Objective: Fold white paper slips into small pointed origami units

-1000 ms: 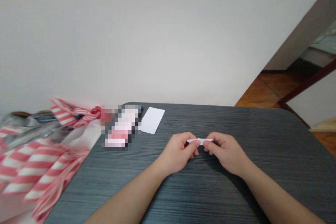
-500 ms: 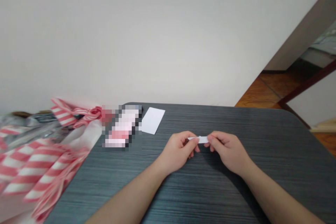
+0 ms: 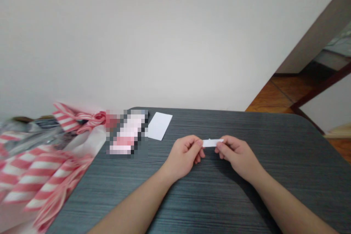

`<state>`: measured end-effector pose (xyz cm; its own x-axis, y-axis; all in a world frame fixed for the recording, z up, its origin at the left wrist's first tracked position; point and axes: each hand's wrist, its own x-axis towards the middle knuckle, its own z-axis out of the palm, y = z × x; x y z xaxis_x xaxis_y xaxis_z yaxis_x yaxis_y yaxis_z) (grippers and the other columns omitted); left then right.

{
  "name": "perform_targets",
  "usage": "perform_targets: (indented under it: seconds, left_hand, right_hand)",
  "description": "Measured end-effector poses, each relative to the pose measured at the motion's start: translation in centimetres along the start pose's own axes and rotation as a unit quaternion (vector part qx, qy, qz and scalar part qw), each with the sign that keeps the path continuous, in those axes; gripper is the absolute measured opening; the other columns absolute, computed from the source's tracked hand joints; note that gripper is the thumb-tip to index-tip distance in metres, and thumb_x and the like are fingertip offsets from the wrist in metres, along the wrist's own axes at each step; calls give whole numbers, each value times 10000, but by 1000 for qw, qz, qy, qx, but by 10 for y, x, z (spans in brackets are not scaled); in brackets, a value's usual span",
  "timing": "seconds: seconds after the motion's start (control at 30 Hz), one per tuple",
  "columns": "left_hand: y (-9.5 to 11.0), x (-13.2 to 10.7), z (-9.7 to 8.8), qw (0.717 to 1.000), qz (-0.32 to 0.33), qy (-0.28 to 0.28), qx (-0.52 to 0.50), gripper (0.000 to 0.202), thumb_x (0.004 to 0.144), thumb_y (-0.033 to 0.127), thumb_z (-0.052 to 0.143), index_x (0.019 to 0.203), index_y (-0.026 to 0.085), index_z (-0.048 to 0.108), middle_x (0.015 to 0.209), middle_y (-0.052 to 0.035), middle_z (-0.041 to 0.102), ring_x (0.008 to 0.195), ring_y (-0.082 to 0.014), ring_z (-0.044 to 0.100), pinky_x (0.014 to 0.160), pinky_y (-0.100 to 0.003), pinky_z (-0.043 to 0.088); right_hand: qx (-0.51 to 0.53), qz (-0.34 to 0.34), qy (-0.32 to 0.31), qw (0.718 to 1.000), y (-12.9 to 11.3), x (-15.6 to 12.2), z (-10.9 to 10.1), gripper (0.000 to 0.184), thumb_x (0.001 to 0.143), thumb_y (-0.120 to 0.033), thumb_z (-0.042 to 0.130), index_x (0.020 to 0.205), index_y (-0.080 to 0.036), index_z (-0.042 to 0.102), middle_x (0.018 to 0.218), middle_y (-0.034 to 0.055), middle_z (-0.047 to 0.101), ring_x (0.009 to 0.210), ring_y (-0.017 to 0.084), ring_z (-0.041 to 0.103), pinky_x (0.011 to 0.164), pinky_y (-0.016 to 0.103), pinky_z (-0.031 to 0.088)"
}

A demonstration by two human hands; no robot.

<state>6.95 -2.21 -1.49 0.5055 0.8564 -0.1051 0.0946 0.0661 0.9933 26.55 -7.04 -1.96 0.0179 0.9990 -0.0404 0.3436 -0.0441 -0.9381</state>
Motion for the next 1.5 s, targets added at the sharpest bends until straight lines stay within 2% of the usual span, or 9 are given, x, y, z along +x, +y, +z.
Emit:
perform_targets:
  seconds: [0.13,0.27,0.33,0.47,0.57,0.77,1.07,1.3,1.5]
  left_hand:
    - [3,0,2,1000,5,0,0,321,918,355,529,693,139,603,599,-1,600,495,-85,511,492,-195,394]
    - [6,0,4,1000,2,-5,-27,191,882,316,572,830,142,631,683,1,629,520,-85,521,508,-197,407]
    - [7,-1,4,1000,-3,-16,-18,194,878,327,582,875,143,647,702,-3,640,529,-88,523,514,-200,409]
    - [7,-1,1,997,0,-55,59,268,895,362,576,769,143,664,680,-18,646,560,-97,531,538,-204,405]
    - [7,-2,-1,993,4,-60,101,322,916,376,540,715,148,647,634,-15,628,552,-103,525,535,-208,388]
    - [7,-3,-1,991,21,-54,124,326,930,374,514,725,150,634,616,-10,615,537,-106,511,514,-208,357]
    - [15,-4,0,982,58,-73,163,285,930,290,513,716,153,640,644,2,625,576,-101,505,557,-207,360]
    - [15,-4,0,986,44,-58,149,328,936,295,491,659,157,600,603,7,595,576,-108,523,575,-211,384]
    - [11,-2,1,992,28,-52,109,331,942,353,494,702,159,614,629,2,594,571,-109,528,562,-213,403]
  right_hand:
    - [-6,-16,-8,1000,-1,-1,-1,254,938,-323,540,742,-185,624,629,-14,586,590,134,524,589,254,393]
    - [-29,-29,-16,999,-5,0,-1,247,934,-304,534,726,-189,601,628,-19,577,586,132,511,589,256,388]
    - [-39,-37,-25,998,-8,0,-1,239,927,-291,537,717,-190,590,630,-20,578,592,133,513,595,255,391]
    - [-46,-43,-34,997,-13,-1,1,243,920,-275,537,696,-191,575,626,-21,580,606,136,527,608,253,404]
    - [-48,-41,-37,997,-14,-1,3,237,912,-264,544,689,-191,578,617,-23,574,598,134,518,596,248,398]
    - [-25,-48,-55,997,-17,-2,2,167,894,-244,564,748,-190,626,668,-19,596,632,138,524,608,243,393]
    - [-60,-62,-62,994,-23,-2,2,191,893,-220,564,720,-184,636,655,-16,611,618,132,523,592,234,378]
    - [-45,-60,-64,995,-22,-2,4,192,897,-224,545,719,-188,610,637,-26,572,612,131,515,599,237,394]
    - [-37,-40,-63,997,-17,-1,5,196,884,-240,554,695,-188,553,646,-25,543,615,130,475,582,242,384]
